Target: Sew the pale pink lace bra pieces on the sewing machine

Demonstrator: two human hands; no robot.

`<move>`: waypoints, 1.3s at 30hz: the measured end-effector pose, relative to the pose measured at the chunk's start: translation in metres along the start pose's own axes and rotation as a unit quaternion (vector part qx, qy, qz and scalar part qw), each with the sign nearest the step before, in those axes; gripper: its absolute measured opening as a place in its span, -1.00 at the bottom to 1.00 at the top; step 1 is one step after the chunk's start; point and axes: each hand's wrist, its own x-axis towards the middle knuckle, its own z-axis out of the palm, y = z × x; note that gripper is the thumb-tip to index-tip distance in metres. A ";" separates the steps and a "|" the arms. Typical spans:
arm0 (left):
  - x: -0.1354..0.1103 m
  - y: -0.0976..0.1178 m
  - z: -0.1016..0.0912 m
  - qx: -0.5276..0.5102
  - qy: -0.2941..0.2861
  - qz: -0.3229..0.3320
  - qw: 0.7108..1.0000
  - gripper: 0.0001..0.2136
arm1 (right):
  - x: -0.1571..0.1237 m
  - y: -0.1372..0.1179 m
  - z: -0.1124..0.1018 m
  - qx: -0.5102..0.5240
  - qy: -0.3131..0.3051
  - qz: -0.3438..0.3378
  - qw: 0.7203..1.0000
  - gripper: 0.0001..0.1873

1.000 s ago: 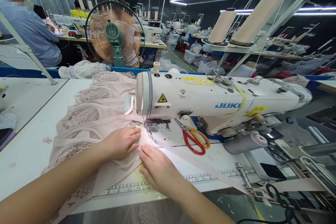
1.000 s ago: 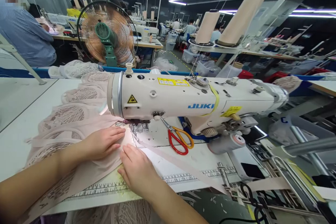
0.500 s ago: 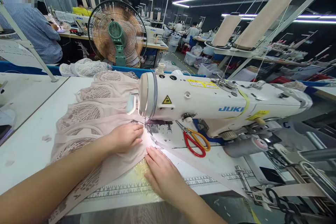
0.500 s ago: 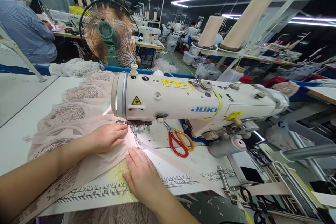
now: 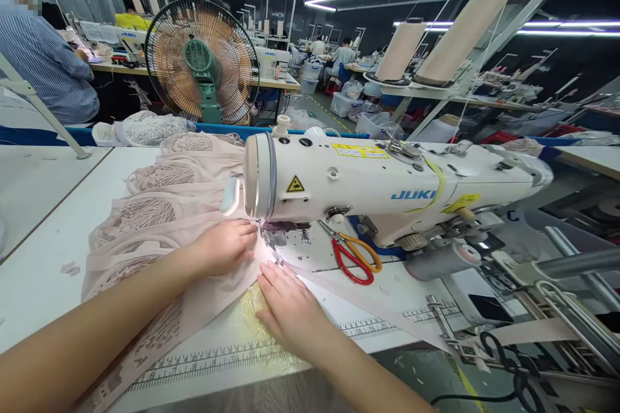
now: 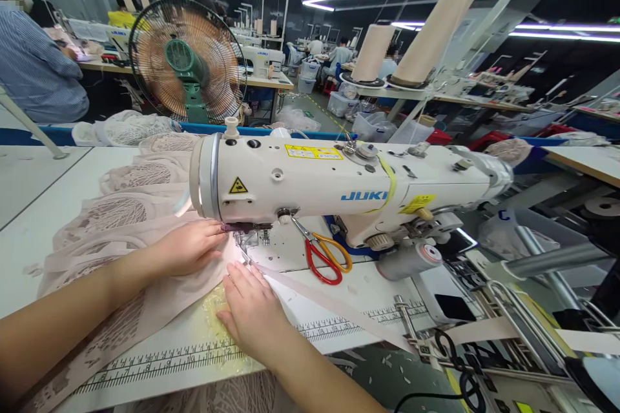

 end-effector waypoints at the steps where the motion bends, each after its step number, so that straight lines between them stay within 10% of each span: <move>1: -0.001 0.005 -0.002 -0.008 0.009 0.001 1.000 -0.76 | 0.003 -0.001 0.001 0.001 0.003 0.005 1.000 -0.48; 9: -0.042 0.049 0.010 0.009 0.034 0.037 0.999 -0.70 | 0.019 -0.012 0.002 -0.005 0.002 0.074 0.997 -0.41; 32: -0.028 -0.037 0.017 0.033 -0.018 0.076 0.996 -0.59 | 0.019 -0.025 -0.007 0.084 -0.029 0.127 0.988 -0.42; 35: -0.027 -0.026 0.006 0.032 -0.013 0.040 0.999 -0.60 | -0.006 -0.027 -0.015 0.144 -0.049 0.061 0.986 -0.46; 39: -0.057 0.005 -0.019 0.062 -0.032 -0.176 0.982 -0.64 | -0.051 -0.019 -0.016 0.219 -0.168 -0.027 0.961 -0.78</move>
